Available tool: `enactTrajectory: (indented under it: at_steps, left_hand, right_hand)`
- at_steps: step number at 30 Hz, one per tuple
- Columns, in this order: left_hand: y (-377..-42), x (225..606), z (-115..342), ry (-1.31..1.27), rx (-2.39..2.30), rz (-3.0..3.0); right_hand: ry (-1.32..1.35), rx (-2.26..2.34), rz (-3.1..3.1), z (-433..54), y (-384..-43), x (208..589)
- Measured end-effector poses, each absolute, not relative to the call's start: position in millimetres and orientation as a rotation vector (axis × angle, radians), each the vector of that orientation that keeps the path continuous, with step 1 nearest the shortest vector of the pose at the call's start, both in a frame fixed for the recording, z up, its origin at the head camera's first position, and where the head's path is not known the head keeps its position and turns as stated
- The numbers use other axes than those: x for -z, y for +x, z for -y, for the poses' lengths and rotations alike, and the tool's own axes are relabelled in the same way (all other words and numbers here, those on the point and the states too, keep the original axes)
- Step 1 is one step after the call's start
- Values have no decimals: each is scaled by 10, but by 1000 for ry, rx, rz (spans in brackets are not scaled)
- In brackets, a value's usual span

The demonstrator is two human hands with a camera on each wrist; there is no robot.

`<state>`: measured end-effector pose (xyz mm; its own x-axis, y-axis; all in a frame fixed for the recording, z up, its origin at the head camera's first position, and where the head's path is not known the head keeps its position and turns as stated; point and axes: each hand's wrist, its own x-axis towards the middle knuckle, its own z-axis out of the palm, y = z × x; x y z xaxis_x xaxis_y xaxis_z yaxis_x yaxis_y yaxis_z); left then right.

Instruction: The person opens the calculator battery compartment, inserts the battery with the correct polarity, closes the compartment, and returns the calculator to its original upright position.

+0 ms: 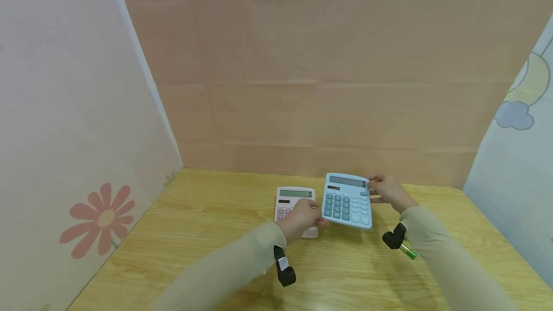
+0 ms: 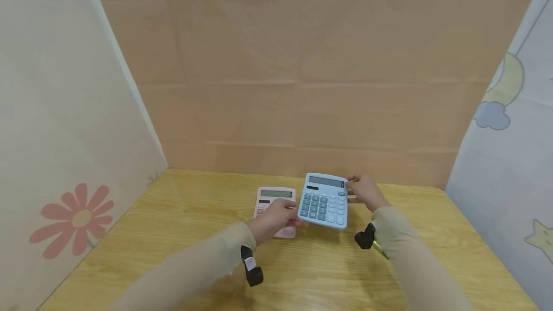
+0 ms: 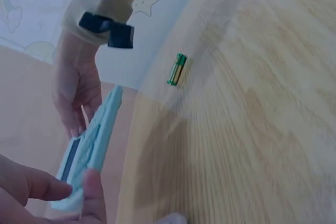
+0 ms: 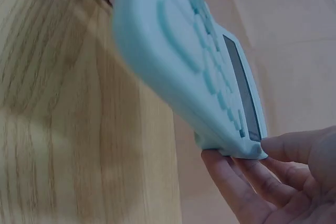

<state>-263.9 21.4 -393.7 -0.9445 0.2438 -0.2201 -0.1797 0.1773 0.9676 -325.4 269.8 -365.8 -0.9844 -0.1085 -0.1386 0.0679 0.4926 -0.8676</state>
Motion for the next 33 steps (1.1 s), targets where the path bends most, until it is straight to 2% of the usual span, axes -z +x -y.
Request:
enactTrajectory:
  at_steps: [12, 33]
  left_hand:
    - [-2705, 3973, 6, 102, -1872, -2059]
    - [-2739, 3914, 45, 36, -1900, -1960]
  right_hand:
    - [-80, 1568, -2542, -2585, -3180, 3593]
    - [-88, 1511, -2539, -2591, -3199, 3583]
